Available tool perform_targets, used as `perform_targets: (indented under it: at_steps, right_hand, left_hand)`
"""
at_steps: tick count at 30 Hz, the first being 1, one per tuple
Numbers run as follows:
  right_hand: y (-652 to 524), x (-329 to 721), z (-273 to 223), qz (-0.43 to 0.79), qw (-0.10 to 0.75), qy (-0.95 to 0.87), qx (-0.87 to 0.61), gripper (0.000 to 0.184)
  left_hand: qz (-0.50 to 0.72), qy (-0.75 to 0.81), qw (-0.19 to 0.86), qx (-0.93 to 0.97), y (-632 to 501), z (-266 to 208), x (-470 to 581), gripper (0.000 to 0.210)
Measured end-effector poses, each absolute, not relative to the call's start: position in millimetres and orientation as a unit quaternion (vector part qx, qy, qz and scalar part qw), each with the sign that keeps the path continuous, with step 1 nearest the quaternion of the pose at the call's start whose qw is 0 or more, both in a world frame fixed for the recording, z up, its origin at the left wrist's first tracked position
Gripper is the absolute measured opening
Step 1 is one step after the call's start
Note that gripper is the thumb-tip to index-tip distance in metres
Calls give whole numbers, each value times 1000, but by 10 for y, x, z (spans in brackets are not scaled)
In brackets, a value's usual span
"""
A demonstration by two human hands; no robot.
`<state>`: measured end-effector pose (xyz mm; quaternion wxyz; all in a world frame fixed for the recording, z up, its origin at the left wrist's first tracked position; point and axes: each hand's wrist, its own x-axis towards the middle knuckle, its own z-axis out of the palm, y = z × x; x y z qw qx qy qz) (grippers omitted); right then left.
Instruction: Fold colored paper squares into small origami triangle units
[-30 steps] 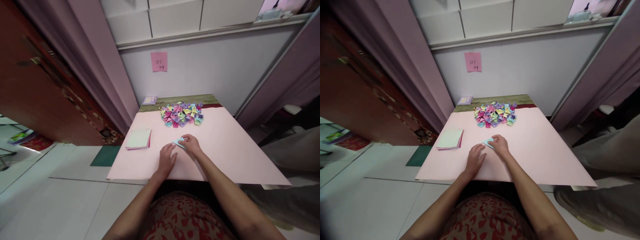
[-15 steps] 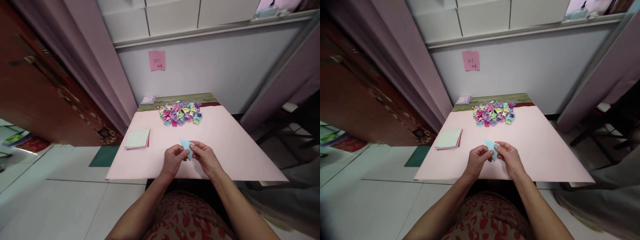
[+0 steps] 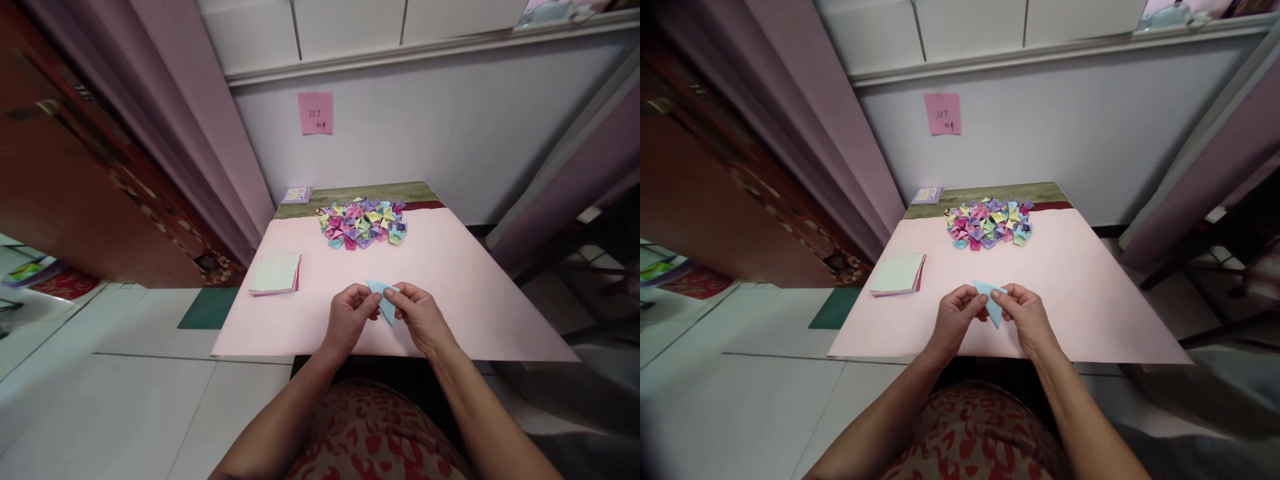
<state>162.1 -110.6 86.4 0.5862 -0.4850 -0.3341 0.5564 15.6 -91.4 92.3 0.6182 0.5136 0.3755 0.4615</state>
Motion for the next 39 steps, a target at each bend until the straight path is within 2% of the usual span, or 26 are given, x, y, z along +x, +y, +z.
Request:
perform_targets:
  at_steps: [7, 12, 19, 26, 31, 34, 39]
  right_hand:
    - [-1090, 1599, 843, 534, 561, -383, -503, 33]
    - [-1083, 1578, 840, 578, 546, -370, -480, 33]
    - [-1096, 1522, 824, 605, 530, -358, -474, 33]
    - [-1073, 1495, 773, 566, 583, -302, -498, 34]
    - [-1053, 1450, 721, 559, 613, -286, -480, 33]
    - [-1035, 1441, 716, 586, 622, -243, -458, 34]
    - [-997, 1459, 681, 657, 602, -164, -424, 35]
  left_hand:
    - [456, 382, 598, 537, -855, 964, 74, 35]
    - [422, 365, 612, 560, -815, 1015, -26, 36]
    - [448, 417, 510, 605, -789, 1072, -63, 38]
    - [368, 418, 583, 591, -904, 998, 10, 36]
    - [372, 436, 545, 612, -976, 945, 39, 33]
    - [372, 440, 549, 606, -982, 933, 45, 33]
    - [425, 398, 631, 514, -897, 960, 8, 33]
